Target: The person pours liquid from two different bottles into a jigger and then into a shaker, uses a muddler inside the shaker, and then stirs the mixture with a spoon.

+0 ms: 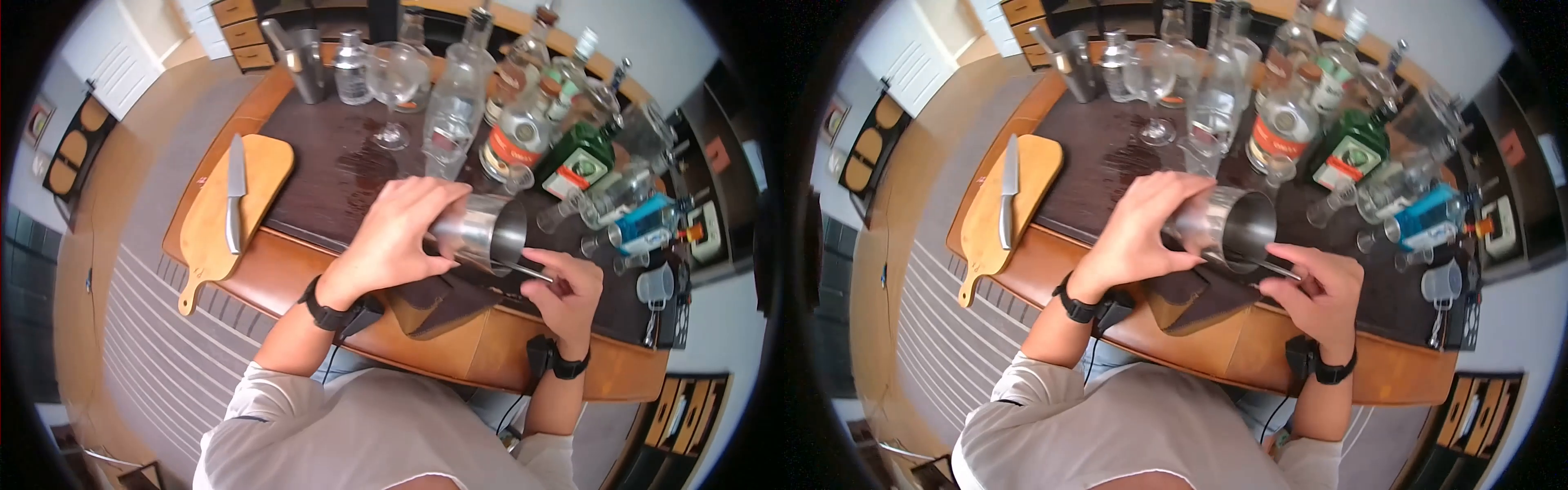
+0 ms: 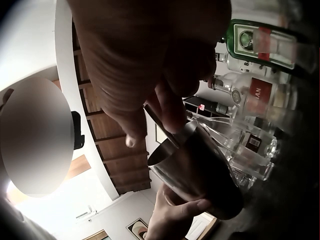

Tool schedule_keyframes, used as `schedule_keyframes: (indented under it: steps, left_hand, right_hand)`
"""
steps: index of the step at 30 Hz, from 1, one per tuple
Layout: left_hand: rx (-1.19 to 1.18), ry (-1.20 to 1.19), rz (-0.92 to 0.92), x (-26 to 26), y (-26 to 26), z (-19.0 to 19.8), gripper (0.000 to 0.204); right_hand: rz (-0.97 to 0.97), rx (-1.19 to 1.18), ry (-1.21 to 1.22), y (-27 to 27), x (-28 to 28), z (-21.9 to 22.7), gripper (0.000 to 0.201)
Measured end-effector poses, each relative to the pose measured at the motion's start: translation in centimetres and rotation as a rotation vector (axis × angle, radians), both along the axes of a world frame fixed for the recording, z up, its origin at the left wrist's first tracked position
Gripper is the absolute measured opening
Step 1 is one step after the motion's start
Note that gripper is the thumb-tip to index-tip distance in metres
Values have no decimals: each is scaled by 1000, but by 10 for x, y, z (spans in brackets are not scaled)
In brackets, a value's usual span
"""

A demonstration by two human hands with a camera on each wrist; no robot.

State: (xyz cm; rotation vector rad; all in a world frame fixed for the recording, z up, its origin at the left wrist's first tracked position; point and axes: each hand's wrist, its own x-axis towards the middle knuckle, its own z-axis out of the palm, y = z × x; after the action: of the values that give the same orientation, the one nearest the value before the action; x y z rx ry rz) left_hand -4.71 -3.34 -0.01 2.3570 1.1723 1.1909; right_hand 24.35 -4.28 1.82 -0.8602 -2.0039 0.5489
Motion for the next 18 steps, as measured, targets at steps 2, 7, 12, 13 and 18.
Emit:
schedule_keyframes:
  steps: [2,7,12,13,18]
  left_hand:
    - [-47,-40,-22,-2,0,-1,88]
    - [-25,-255,-100,-15,0,3,90]
    - [-14,-562,-38,-44,-1,7,86]
    - [-1,-608,20,-51,0,3,87]
    - [24,-748,317,-91,12,-6,86]
  right_hand:
    - [48,-133,84,-1,6,-6,50]
    - [8,-236,520,17,18,-25,42]
    - [-126,-297,319,33,-7,-30,32]
    - [-86,-292,290,34,-23,-24,35]
    - [73,107,-49,64,-126,37,66]
